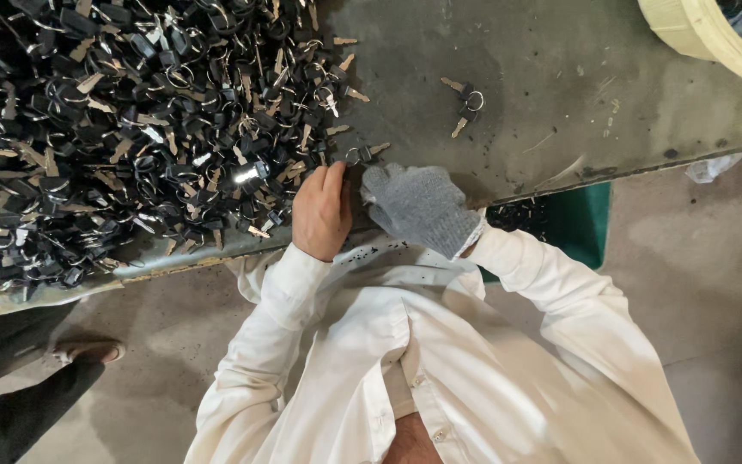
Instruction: The person threads keys onto split key rings at a workbench. They pick a key from a large pile, force it onto a metal ring, set the assembled key ring aside, and repeat the cycle continuously, occasionally sweeping finished rings into a pile.
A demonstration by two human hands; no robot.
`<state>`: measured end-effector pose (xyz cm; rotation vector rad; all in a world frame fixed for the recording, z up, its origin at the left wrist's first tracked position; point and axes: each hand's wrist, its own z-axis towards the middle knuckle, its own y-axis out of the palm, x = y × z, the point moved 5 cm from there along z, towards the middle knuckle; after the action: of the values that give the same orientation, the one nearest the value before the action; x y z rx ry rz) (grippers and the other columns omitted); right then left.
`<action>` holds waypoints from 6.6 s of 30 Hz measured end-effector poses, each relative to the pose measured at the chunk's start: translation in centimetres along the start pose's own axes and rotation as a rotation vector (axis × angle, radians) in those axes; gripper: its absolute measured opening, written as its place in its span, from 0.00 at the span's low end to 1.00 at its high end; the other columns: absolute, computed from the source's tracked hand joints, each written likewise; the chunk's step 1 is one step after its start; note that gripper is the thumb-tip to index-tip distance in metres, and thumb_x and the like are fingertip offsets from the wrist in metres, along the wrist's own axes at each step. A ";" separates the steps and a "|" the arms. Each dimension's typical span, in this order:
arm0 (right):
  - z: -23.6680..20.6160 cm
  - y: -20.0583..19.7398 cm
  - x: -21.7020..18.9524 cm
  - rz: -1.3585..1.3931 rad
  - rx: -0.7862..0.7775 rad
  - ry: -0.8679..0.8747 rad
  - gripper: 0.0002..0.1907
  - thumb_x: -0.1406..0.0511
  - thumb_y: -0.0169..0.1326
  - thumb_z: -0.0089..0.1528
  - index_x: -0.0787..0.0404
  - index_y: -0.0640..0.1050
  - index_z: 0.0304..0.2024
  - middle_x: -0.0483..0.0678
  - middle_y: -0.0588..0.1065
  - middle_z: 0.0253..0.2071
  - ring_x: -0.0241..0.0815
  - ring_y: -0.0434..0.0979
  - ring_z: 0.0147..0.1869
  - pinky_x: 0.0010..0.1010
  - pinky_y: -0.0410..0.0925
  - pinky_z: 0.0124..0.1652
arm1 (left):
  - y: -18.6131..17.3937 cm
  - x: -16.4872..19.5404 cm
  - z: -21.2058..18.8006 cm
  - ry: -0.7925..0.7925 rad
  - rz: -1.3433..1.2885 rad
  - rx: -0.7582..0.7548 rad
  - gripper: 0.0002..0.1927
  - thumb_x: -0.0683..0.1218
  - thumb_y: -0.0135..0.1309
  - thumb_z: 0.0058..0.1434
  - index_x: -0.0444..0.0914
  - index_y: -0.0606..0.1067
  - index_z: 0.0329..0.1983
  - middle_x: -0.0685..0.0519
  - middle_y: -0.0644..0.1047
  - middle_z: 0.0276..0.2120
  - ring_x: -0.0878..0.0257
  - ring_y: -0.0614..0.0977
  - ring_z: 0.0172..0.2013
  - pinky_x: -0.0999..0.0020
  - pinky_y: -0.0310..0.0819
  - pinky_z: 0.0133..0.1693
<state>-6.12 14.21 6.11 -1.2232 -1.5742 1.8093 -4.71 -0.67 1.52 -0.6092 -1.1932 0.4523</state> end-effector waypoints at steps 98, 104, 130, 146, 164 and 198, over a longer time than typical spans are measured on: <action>-2.8 -4.8 2.8 0.060 0.229 0.271 0.16 0.56 0.61 0.66 0.59 0.73 0.45 0.56 0.79 0.34 0.56 0.82 0.32 0.45 0.72 0.30 | -0.5 -0.3 1.0 0.031 -0.067 0.065 0.18 0.37 0.59 0.65 0.34 0.73 0.58 0.41 0.76 0.43 0.42 0.79 0.41 0.52 0.74 0.42; -1.3 -3.3 2.6 0.247 0.239 0.055 0.21 0.58 0.63 0.63 0.60 0.73 0.53 0.58 0.79 0.44 0.57 0.82 0.36 0.44 0.73 0.33 | -0.2 -0.1 2.1 -0.023 0.283 0.089 0.18 0.38 0.55 0.64 0.33 0.71 0.57 0.39 0.72 0.50 0.40 0.74 0.48 0.50 0.71 0.48; -0.7 -1.5 1.8 0.190 0.131 0.172 0.15 0.58 0.61 0.64 0.61 0.74 0.44 0.57 0.78 0.33 0.60 0.80 0.34 0.48 0.71 0.32 | 0.3 0.3 0.9 -0.029 -0.047 -0.022 0.14 0.35 0.60 0.60 0.34 0.74 0.50 0.41 0.75 0.38 0.39 0.78 0.38 0.50 0.73 0.38; 0.5 -0.6 1.9 0.048 0.060 0.117 0.18 0.56 0.59 0.65 0.61 0.75 0.49 0.56 0.78 0.28 0.57 0.81 0.28 0.49 0.71 0.26 | 0.0 -0.6 0.9 -0.069 -0.154 0.014 0.18 0.34 0.59 0.58 0.34 0.73 0.52 0.42 0.77 0.38 0.44 0.81 0.34 0.55 0.75 0.36; -0.7 -0.7 1.4 0.207 0.107 -0.016 0.18 0.55 0.59 0.66 0.60 0.73 0.46 0.57 0.77 0.35 0.60 0.79 0.32 0.48 0.71 0.30 | 3.0 -3.2 -1.0 -0.654 -1.406 -0.057 0.20 0.34 0.56 0.69 0.31 0.75 0.64 0.51 0.79 0.39 0.67 0.80 0.35 0.72 0.74 0.38; -2.5 3.7 5.1 1.153 0.038 0.416 0.36 0.63 0.64 0.59 0.68 0.66 0.65 0.49 0.76 0.51 0.39 0.76 0.54 0.31 0.71 0.56 | -0.8 2.1 1.5 -0.012 -0.579 -0.144 0.20 0.30 0.54 0.60 0.33 0.74 0.57 0.43 0.78 0.48 0.53 0.83 0.43 0.67 0.76 0.49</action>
<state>-5.80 18.74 1.08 -2.5844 -0.5565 1.8863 -5.50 0.34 3.88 -0.3564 -1.3543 -0.1208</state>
